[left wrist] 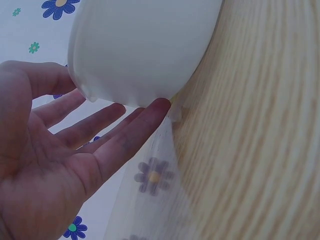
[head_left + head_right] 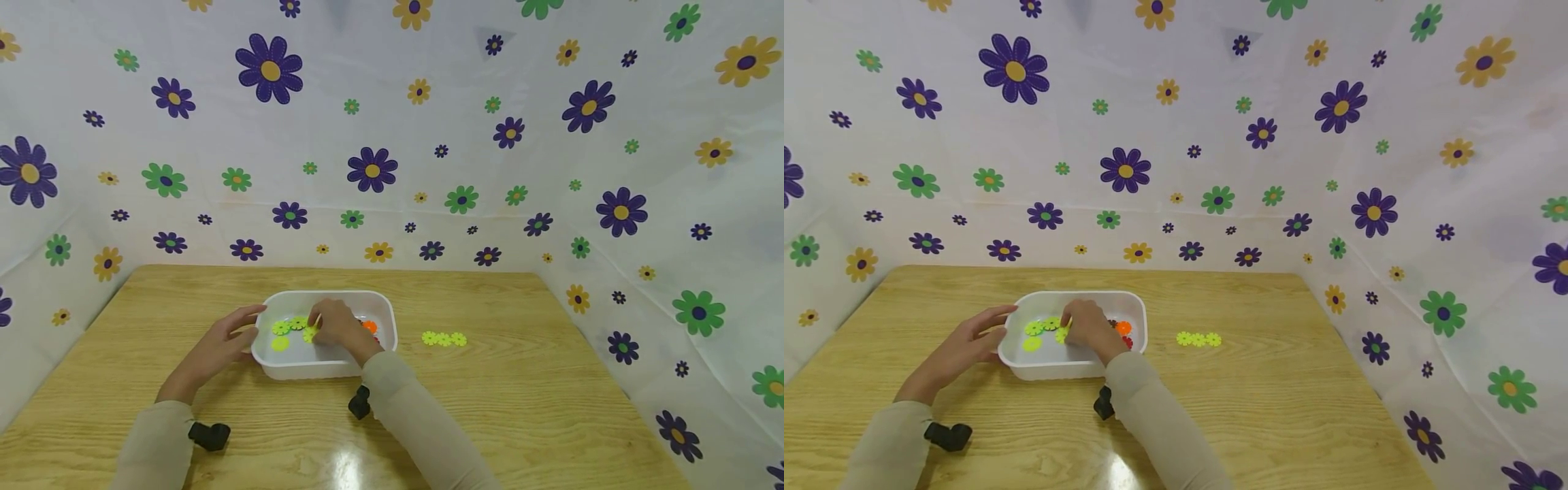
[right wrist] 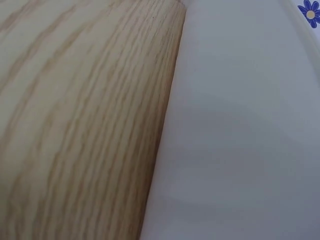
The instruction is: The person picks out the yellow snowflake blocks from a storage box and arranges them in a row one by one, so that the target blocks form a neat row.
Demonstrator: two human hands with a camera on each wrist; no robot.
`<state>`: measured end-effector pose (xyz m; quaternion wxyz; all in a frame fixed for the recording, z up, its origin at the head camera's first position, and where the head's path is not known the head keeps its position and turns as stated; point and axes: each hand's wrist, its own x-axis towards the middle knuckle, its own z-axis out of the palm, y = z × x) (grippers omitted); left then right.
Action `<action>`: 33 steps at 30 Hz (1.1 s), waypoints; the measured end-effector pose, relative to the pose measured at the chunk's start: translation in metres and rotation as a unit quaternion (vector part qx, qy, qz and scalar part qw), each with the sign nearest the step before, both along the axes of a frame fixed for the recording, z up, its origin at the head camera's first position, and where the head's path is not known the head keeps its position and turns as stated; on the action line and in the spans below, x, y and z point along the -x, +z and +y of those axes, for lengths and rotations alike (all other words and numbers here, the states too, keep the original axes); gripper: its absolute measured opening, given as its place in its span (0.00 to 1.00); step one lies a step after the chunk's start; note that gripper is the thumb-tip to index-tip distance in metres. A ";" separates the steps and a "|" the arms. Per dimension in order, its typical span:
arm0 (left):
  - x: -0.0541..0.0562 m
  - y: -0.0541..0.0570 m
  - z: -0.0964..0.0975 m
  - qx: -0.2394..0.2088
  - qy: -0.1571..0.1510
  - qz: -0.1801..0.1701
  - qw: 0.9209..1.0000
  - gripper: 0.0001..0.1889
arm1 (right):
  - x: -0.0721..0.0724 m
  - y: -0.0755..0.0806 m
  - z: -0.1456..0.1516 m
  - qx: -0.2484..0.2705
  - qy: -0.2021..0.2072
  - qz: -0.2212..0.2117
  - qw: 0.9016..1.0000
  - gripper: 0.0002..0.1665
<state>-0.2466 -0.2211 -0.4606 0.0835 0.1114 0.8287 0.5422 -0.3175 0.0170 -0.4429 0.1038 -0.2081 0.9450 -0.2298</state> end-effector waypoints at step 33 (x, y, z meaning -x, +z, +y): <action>0.001 -0.001 0.000 0.004 0.006 -0.006 1.000 0.31 | -0.001 0.037 0.063 0.156 -0.009 -0.106 0.982 0.09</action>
